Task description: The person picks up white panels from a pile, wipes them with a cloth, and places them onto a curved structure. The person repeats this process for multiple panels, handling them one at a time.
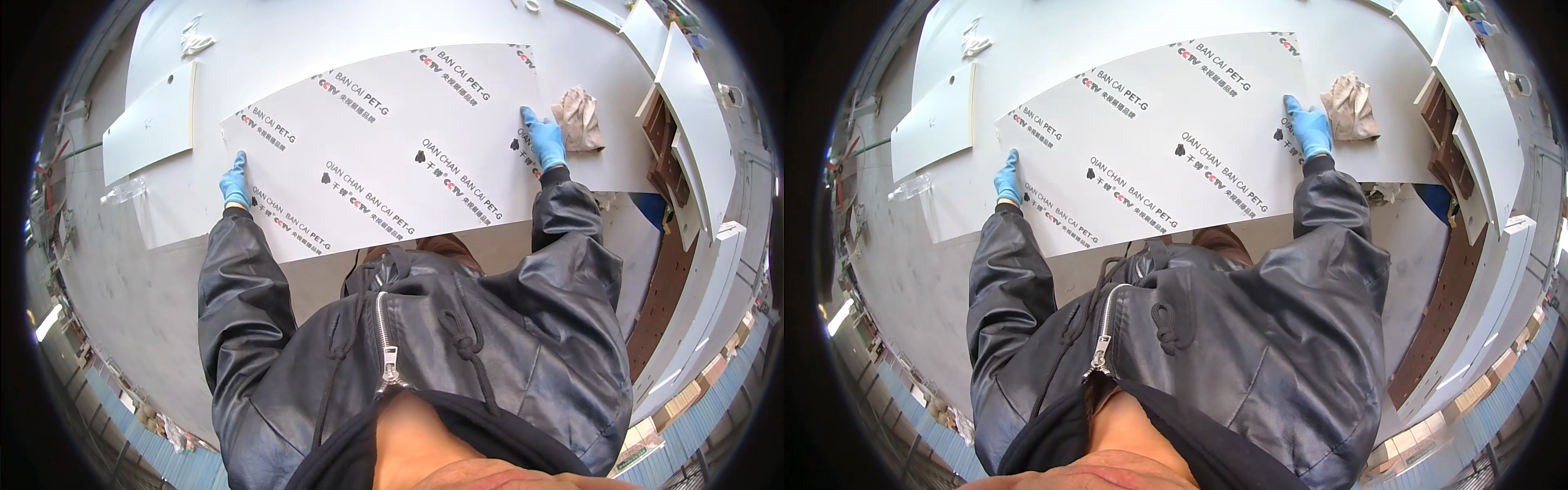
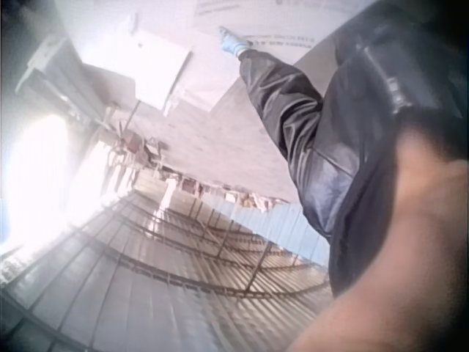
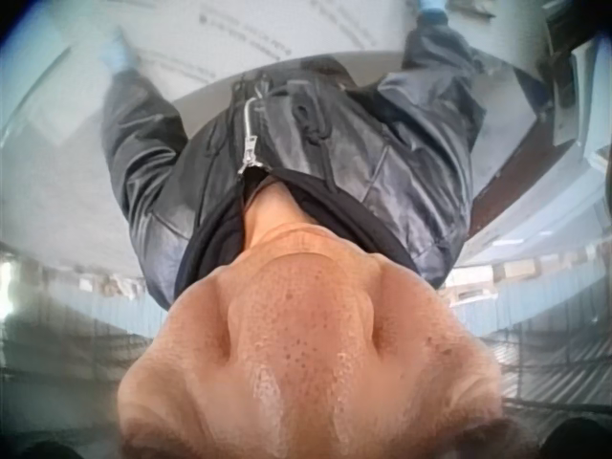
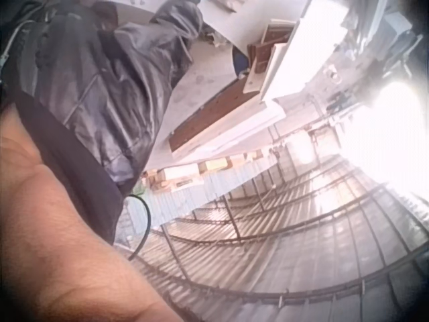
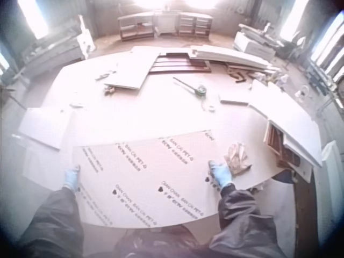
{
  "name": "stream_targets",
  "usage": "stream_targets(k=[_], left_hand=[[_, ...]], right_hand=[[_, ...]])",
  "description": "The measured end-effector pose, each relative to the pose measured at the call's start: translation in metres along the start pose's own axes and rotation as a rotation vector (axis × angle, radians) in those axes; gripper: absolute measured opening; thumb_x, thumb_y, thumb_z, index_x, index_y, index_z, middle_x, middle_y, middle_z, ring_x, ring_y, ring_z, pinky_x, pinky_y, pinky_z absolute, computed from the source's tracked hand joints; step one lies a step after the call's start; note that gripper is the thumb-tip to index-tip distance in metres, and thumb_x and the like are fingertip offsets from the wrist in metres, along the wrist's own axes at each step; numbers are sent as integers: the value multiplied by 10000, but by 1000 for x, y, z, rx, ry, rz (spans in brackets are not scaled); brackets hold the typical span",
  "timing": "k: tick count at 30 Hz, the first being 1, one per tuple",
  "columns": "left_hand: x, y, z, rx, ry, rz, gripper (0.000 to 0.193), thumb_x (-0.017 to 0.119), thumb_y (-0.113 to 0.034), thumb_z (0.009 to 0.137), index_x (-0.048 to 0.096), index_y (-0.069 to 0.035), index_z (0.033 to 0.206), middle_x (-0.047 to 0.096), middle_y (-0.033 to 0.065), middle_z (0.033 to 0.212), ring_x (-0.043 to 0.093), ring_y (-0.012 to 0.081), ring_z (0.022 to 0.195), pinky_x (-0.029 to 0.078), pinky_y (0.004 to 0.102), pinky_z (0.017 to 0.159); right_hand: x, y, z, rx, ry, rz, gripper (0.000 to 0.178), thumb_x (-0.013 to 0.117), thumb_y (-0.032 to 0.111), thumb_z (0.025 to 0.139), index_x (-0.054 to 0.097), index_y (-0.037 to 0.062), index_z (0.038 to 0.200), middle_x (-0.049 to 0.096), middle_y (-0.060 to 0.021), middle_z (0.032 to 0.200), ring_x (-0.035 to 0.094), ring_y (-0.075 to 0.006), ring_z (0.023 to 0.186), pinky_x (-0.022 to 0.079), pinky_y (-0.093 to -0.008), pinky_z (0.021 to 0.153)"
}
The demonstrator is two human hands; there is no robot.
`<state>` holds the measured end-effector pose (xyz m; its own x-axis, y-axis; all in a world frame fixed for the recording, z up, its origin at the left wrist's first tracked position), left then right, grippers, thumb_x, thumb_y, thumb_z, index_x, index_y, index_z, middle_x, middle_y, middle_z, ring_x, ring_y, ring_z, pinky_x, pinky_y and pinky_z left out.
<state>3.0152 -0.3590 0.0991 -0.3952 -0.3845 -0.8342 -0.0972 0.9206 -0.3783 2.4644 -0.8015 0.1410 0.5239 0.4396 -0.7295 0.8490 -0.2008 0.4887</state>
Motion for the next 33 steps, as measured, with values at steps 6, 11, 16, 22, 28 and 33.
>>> stream_targets(k=[6, 11, 16, 22, 28, 33], left_hand=[[19, 5, -10, -46, -40, -215, 696, 754, -546, 808, 669, 77, 1107, 698, 166, 1005, 652, 282, 818, 540, 409, 746], [15, 5, -14, -1, -67, -99, 694, 656, -601, 856, 688, 61, 1066, 705, 194, 919, 664, 315, 771, 544, 434, 726], [24, 28, 21, 75, -239, 314, 666, 494, -566, 941, 690, 70, 973, 704, 269, 861, 681, 396, 774, 532, 473, 725], [-114, 15, 94, 698, -827, 839, 224, 471, -35, 899, 676, -92, 969, 689, 90, 863, 651, 255, 660, 534, 367, 646], [-144, 76, 35, 249, -505, -84, 500, 541, -356, 982, 603, 73, 1230, 646, 261, 1211, 629, 347, 1090, 480, 409, 955], [-38, 144, -107, -262, -34, -605, 480, 632, -275, 966, 567, 108, 1248, 621, 211, 1274, 605, 278, 1180, 493, 389, 1016]], right_hand=[[2, 9, 1, -40, -22, -217, 865, 528, 703, 849, 639, -89, 1179, 643, -320, 1162, 627, -413, 1122, 476, -442, 968], [6, 4, 2, -80, -47, -263, 840, 511, 708, 856, 651, -59, 1167, 655, -296, 1150, 642, -411, 1085, 488, -453, 942], [6, 12, 6, -153, -119, -397, 651, 501, 604, 902, 728, -4, 958, 688, -278, 982, 668, -414, 994, 520, -453, 875], [-62, 36, 20, -561, -656, -390, 433, 525, 424, 911, 720, 52, 804, 701, -169, 795, 673, -381, 740, 494, -511, 825], [-68, -22, 44, -59, -511, -584, 731, 598, 674, 807, 470, 288, 1414, 388, -127, 1484, 243, -401, 1408, 143, -697, 1079], [-40, -72, 89, -159, -647, -639, 642, 602, 546, 836, 523, 212, 1379, 492, -75, 1446, 439, -384, 1286, 252, -669, 1030]])
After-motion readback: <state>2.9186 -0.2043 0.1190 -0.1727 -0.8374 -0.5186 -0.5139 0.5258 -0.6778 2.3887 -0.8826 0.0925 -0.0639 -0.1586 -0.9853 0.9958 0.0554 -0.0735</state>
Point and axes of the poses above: each hand's wrist, its own z-axis towards the middle knuckle, its own x-axis out of the palm, y = z × x, the point moved 1 cm from there along z, towards the middle knuckle
